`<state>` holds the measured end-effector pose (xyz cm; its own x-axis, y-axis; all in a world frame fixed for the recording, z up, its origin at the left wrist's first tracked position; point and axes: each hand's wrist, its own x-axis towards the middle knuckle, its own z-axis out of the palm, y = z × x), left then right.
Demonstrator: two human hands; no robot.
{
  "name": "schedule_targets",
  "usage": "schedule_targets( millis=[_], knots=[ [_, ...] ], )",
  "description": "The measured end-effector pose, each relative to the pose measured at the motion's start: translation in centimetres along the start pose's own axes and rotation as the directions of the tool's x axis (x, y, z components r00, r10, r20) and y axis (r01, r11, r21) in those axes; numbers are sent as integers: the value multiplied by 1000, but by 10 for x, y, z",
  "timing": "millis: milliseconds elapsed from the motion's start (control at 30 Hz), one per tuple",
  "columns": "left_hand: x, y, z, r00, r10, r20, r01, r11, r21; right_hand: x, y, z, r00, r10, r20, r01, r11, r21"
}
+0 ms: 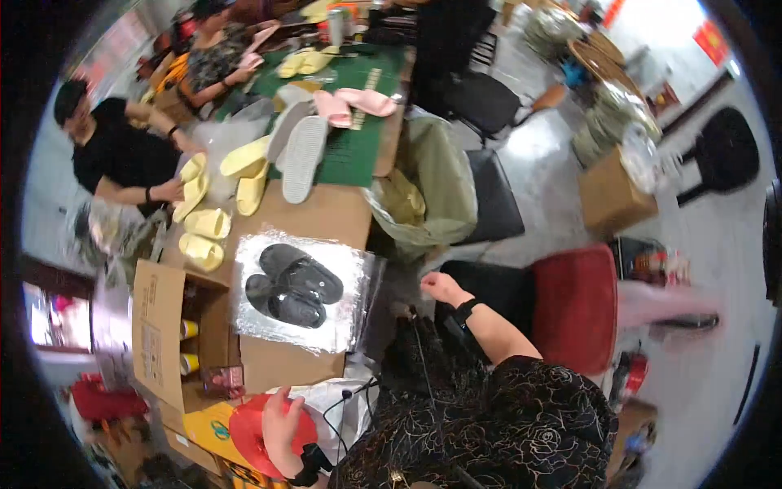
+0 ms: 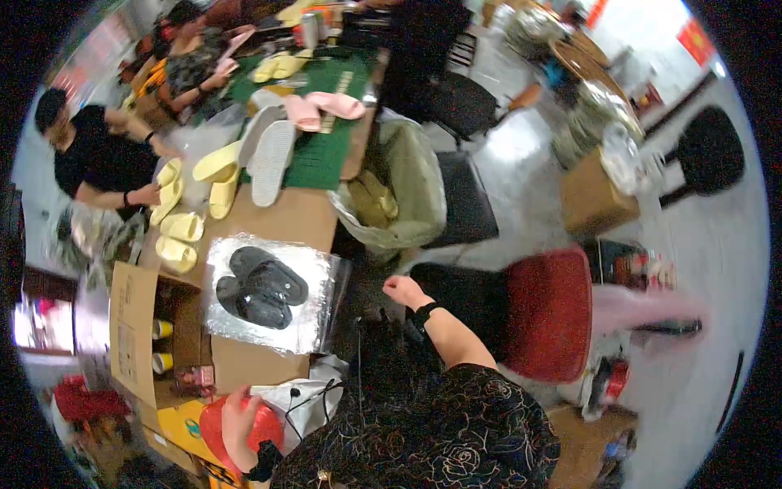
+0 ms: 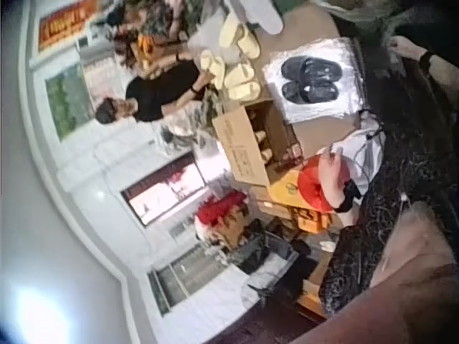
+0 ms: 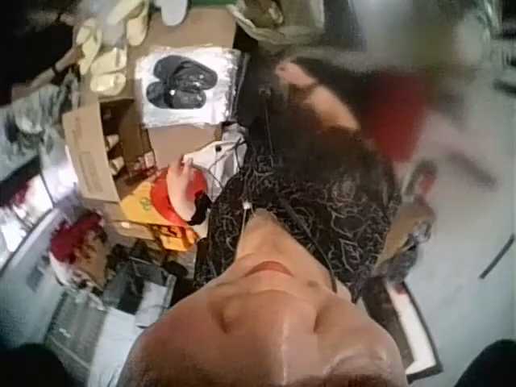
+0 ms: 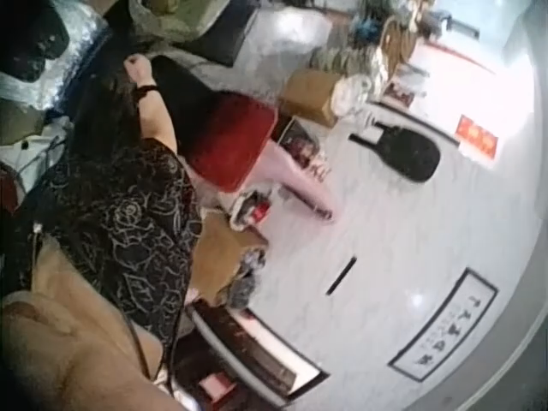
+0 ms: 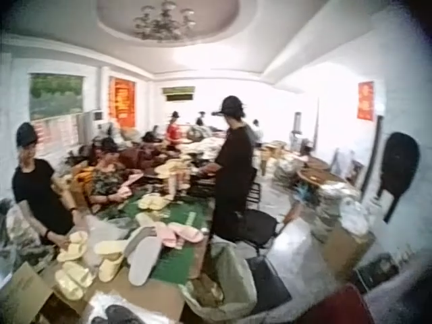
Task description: Packing sandals into plastic bags and organizing them into larger containers in a factory setting.
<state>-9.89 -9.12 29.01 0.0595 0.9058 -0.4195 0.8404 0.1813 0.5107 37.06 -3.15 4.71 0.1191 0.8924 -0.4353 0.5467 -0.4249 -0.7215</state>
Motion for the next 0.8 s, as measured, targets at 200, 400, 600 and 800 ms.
schedule_targets(
  millis=[200,400,600,800],
  knots=[
    [14,7,1,951,303,58,-308,941,137,-150,25,-13,989,11,-151,6,994,109],
    [7,54,33,836,444,322,-511,844,163,-351,106,-59,588,237,-774,-264,960,93],
    [-25,118,83,709,607,360,-675,732,94,-473,180,-118,30,318,-948,-362,887,286],
    [-80,196,150,649,626,432,-706,707,35,-492,230,-164,0,175,-985,-541,828,147]
  ],
)
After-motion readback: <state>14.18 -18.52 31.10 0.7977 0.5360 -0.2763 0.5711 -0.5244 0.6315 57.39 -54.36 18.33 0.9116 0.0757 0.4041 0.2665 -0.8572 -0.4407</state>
